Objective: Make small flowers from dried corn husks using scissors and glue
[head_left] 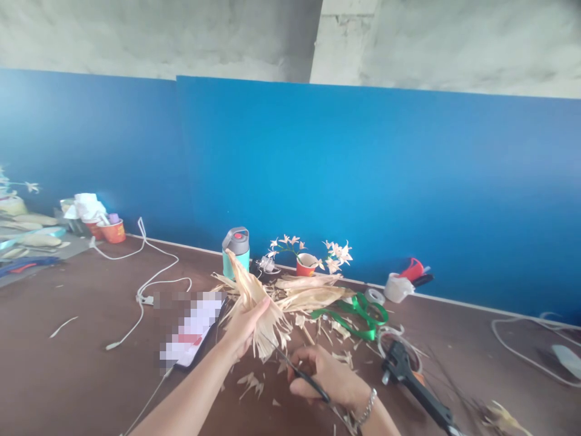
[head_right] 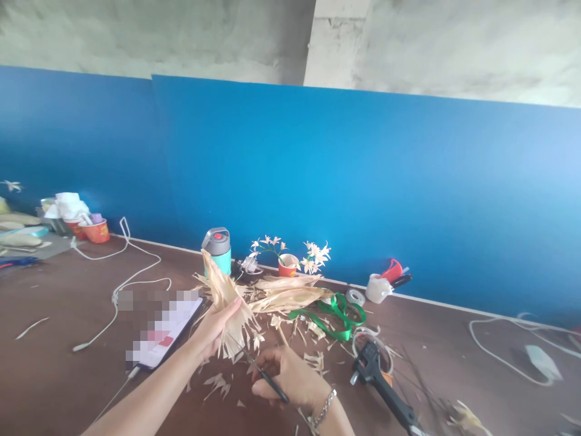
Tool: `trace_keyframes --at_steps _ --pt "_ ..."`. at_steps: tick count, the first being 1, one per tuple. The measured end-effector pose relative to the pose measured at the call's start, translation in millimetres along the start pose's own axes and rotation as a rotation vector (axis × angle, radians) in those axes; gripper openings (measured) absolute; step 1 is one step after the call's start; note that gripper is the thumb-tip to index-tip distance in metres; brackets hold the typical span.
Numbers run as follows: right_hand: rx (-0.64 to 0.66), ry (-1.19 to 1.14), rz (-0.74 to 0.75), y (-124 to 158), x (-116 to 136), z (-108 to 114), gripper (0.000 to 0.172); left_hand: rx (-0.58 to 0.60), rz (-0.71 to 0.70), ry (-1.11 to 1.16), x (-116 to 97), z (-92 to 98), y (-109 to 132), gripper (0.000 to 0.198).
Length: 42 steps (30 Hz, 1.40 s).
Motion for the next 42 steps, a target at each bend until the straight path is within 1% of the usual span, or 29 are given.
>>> trace_keyframes --at_steps 3,8,12,17,21,27,32,38,42 --pt "-0.041 0.022 0.024 1.3 4.7 0.9 0.012 0.009 0.017 0.031 -0.9 -1.8 1.1 0.037" --pt "-0.092 0.041 0.04 4.4 14.2 1.8 0.008 -0.044 0.008 0.058 -2.8 -1.9 2.1 0.038" --pt "-0.099 0.025 0.007 2.7 9.8 1.9 0.011 -0.067 -0.035 0.083 -5.2 -2.0 3.0 0.035" --pt "-0.099 0.0 0.028 -1.6 2.3 2.1 0.015 -0.086 -0.075 0.061 -8.4 -3.7 5.4 0.037" --pt "-0.107 0.014 0.033 -1.8 3.4 2.1 0.015 -0.095 -0.084 0.021 -9.5 -4.6 6.9 0.041" --pt "-0.109 0.023 0.094 -1.3 6.4 2.4 0.012 -0.099 -0.101 0.023 -10.6 -3.9 6.2 0.04" --pt "-0.103 0.006 0.042 -1.3 6.5 1.2 0.014 -0.107 -0.123 0.01 -9.7 -3.3 6.0 0.041" --pt "-0.135 0.015 0.061 -3.9 4.0 0.8 0.012 -0.123 -0.183 -0.01 -7.5 -2.9 6.8 0.043" --pt "-0.143 0.018 0.036 -4.6 2.8 0.2 0.012 -0.134 -0.229 -0.016 -7.9 -2.2 7.5 0.041"
Point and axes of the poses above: each hand's wrist, its own y-axis away from the middle knuckle, its own z-axis out of the back of the hand, x = y × z, the point moved 4 cm from there along -y, towards the middle knuckle, and after that the axes turned 1 degree about -x, right-handed, at the moved point
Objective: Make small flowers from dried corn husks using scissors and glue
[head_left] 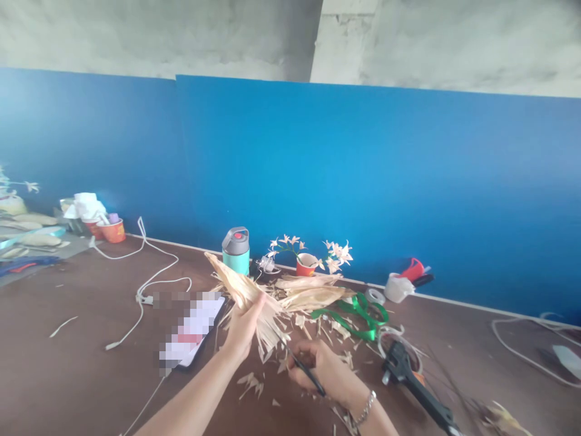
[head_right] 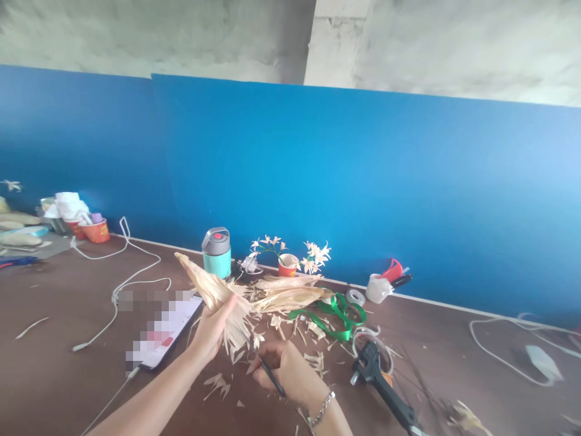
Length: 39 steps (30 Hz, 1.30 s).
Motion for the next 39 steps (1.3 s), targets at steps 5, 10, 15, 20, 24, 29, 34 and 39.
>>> trace_keyframes --at_steps 5,10,15,20,24,29,34,39 --pt "-0.022 0.004 0.0 -1.6 -1.6 -0.7 0.01 -0.036 -0.03 -0.014 -0.1 1.1 0.5 0.041" --pt "-0.021 -0.025 0.01 -2.9 -0.8 -1.6 0.01 -0.047 -0.035 -0.019 0.3 0.9 1.4 0.041" --pt "-0.007 -0.073 0.002 -2.2 2.5 -3.7 0.011 -0.088 -0.024 -0.04 0.1 -0.2 4.0 0.045" --pt "-0.006 -0.091 0.041 -5.3 -1.0 -4.7 0.013 -0.126 -0.041 -0.031 1.0 -1.0 4.8 0.041" --pt "-0.004 -0.082 0.048 -7.4 -2.5 -4.8 0.013 -0.135 -0.043 -0.029 4.0 0.1 4.4 0.034" --pt "-0.015 -0.091 0.079 -7.2 -0.3 -5.8 0.013 -0.166 -0.06 0.001 6.1 2.6 5.1 0.035" --pt "-0.018 -0.105 0.067 -6.0 -0.4 -6.5 0.017 -0.164 -0.078 0.02 11.9 4.4 5.3 0.038" --pt "-0.018 -0.121 0.1 -8.1 0.9 -5.9 0.013 -0.147 -0.065 0.027 17.9 6.2 4.1 0.041"
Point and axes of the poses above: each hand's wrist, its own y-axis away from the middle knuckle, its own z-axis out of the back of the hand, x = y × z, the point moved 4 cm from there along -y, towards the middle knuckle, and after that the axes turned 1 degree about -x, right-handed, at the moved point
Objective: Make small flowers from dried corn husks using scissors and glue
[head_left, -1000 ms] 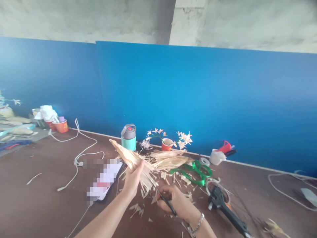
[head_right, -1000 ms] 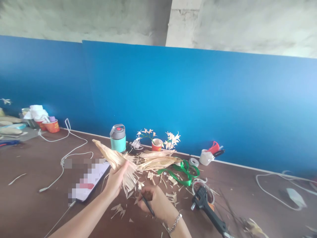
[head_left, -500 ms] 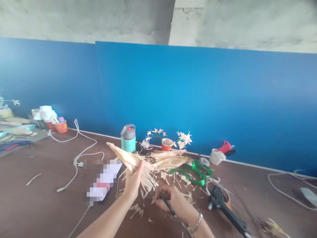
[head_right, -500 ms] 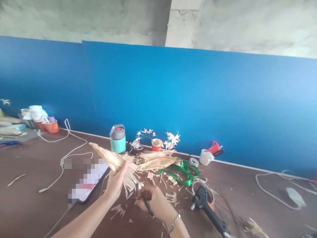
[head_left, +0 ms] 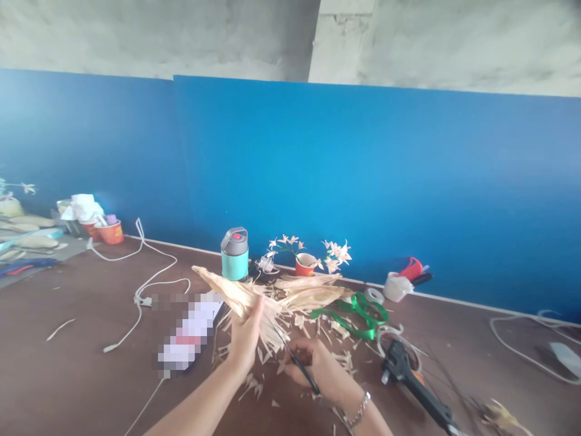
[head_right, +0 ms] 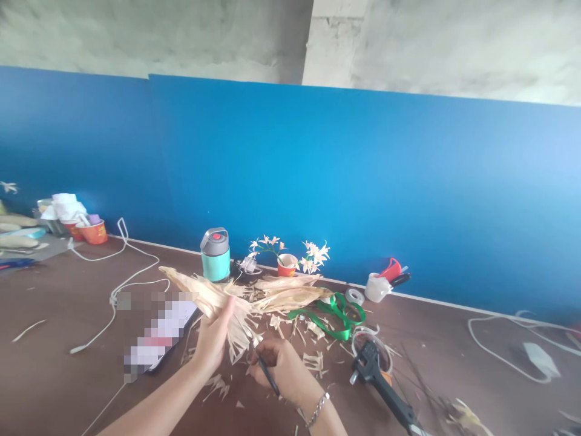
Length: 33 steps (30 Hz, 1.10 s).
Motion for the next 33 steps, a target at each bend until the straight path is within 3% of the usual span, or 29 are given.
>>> trace_keyframes --at_steps 21,33 --pt "-0.049 0.088 0.102 -3.9 -7.7 0.1 0.006 0.002 0.021 -0.001 2.2 -1.1 1.9 0.045" --pt "-0.065 0.099 0.004 1.4 -2.9 3.0 0.015 -0.067 0.043 0.137 -3.4 1.6 -7.6 0.035"
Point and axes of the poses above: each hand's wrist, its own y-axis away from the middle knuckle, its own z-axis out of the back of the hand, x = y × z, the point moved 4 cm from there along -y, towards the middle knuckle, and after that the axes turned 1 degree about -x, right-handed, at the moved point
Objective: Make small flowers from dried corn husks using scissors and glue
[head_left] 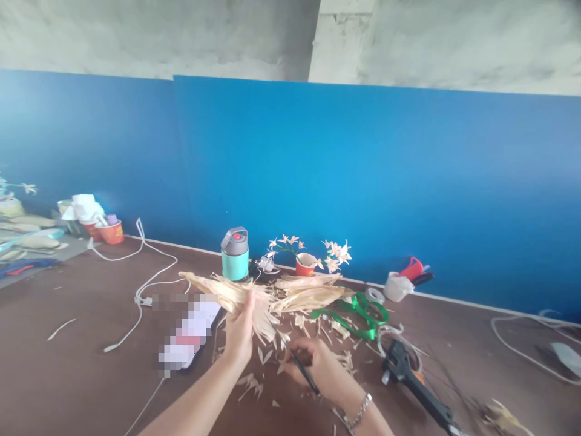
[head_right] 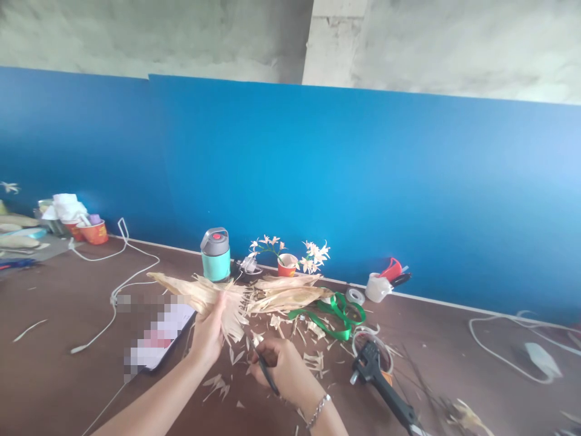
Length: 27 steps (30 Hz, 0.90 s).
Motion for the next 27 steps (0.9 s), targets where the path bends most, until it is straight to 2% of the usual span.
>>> trace_keyframes --at_steps 11,19,27 --pt "0.037 0.006 -0.066 2.2 1.9 -0.1 0.016 0.029 0.008 0.004 -1.1 -2.4 0.8 0.039" --pt "0.041 0.009 -0.038 1.6 1.1 -0.1 0.016 0.038 0.028 0.027 -3.6 -4.7 3.5 0.042" --pt "0.027 0.066 0.004 2.7 7.7 1.0 0.009 0.045 0.028 0.05 -0.7 -4.4 3.1 0.04"
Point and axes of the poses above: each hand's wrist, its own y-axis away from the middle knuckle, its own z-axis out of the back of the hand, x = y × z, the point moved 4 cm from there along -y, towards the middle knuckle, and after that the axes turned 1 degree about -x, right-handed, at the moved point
